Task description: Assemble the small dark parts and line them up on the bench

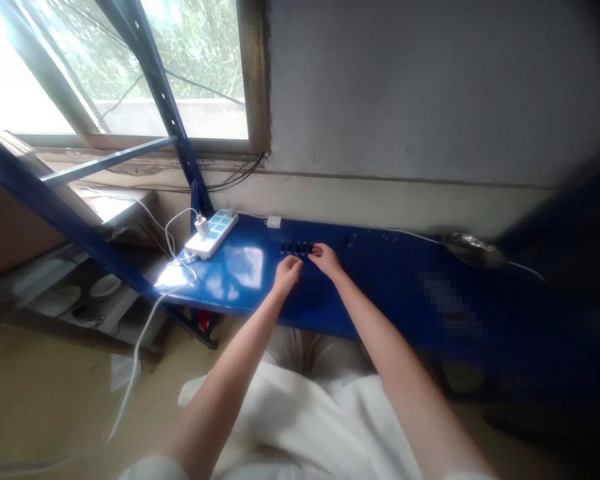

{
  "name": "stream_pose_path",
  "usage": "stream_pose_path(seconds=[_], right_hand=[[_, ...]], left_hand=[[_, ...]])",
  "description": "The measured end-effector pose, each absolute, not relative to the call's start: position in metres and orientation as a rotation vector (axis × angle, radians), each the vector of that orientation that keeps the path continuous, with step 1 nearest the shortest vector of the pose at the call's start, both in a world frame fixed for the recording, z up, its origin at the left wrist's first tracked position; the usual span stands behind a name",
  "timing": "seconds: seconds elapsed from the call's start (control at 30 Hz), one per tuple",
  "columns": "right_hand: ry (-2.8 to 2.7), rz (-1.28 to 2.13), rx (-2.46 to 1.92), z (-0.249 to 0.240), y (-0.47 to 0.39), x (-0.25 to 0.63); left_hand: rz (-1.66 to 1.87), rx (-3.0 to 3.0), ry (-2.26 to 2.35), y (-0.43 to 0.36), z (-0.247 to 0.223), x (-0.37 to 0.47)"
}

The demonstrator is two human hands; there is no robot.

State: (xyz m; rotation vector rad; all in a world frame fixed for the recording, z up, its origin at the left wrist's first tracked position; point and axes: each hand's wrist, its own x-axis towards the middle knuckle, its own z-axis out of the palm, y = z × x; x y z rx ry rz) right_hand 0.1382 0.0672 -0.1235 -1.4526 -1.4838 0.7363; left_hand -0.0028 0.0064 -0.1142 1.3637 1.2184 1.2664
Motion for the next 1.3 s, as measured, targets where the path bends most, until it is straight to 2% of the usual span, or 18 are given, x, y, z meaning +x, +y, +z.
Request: stream_pose_path(seconds=[0.77,1.3], right_hand=[[-1.486,0.526,-1.527,-0.122,0.063,0.123],[-1.181,0.349,-1.456,-0.119,-0.001,0.134]], left_hand=[[1.253,1.336,1.241,0.004,-0.108,-0.003],[1.275,1.345,1.23,0.005,-0.111,-0.003]])
